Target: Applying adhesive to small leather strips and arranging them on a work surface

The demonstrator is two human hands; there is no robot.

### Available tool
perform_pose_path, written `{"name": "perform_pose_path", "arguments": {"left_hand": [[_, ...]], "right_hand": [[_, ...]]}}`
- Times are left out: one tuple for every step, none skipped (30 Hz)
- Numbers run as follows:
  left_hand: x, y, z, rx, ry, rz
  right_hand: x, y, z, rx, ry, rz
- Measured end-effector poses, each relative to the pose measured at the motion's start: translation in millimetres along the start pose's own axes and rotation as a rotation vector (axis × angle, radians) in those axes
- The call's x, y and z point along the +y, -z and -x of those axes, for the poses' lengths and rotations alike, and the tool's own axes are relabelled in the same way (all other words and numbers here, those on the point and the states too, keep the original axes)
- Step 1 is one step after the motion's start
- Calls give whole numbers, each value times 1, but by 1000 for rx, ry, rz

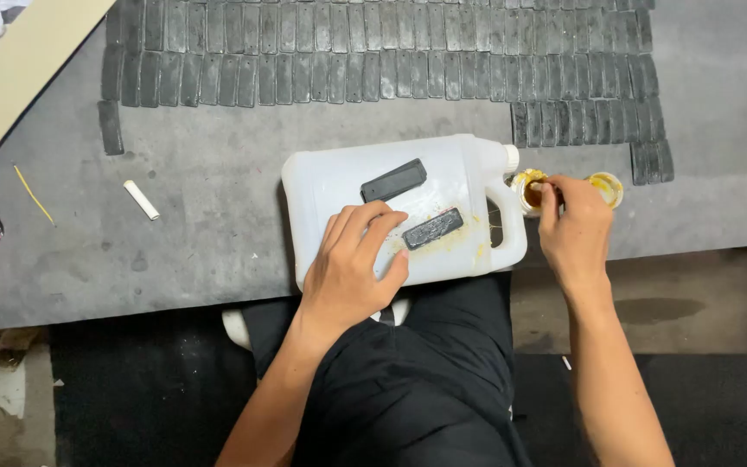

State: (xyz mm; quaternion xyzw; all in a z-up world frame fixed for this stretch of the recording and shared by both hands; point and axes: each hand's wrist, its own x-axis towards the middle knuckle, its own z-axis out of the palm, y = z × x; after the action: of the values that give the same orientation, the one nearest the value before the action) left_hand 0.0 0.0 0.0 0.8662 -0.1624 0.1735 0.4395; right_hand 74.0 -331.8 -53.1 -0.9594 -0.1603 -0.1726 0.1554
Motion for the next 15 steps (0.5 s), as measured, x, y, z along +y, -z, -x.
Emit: {"name": "perform_pose_path", "arguments": {"left_hand": [[0,0,0,-1,0,-2],[1,0,0,-3,2,-4],[0,0,-1,-3,3,-7],[0,-1,-1,-2,2,-9],[0,-1,-1,1,5,-5],[-1,-2,0,4,8,-1],[-1,-2,1,1,13,-2],[-1,-2,1,-2,14,-6],[-2,-3,0,-5,8,-4],[-2,-3,-1,-7,5,-2],[-1,-3,-1,-5,7,-6],[-1,-2,0,-3,9,-11],[-1,-2,-1,-3,10,-10],[-1,-2,-1,0,4,-10],[-1,-2,-1,4,-1,-11]], "right_hand": [[-2,2,-2,0,-1,-2],[-3,3,-5,-37,-34,-33],[-5,4,-8,-73,-65,-64],[-6,12,-6,-72,-63,-66],[-8,19,-5,10,-51,-48],[-9,26,-3,91,-38,-30],[-12,31,-1,87,-39,-33],[-15,36,2,101,-28,-26],[-17,42,4,119,-20,-12],[-15,42,9,120,-23,-9],[-14,41,14,90,-27,-8],[-14,40,19,59,-32,-7],[-15,41,21,58,-32,-7],[-17,43,23,-30,-99,-13],[-19,44,24,-118,-164,-20]]}}
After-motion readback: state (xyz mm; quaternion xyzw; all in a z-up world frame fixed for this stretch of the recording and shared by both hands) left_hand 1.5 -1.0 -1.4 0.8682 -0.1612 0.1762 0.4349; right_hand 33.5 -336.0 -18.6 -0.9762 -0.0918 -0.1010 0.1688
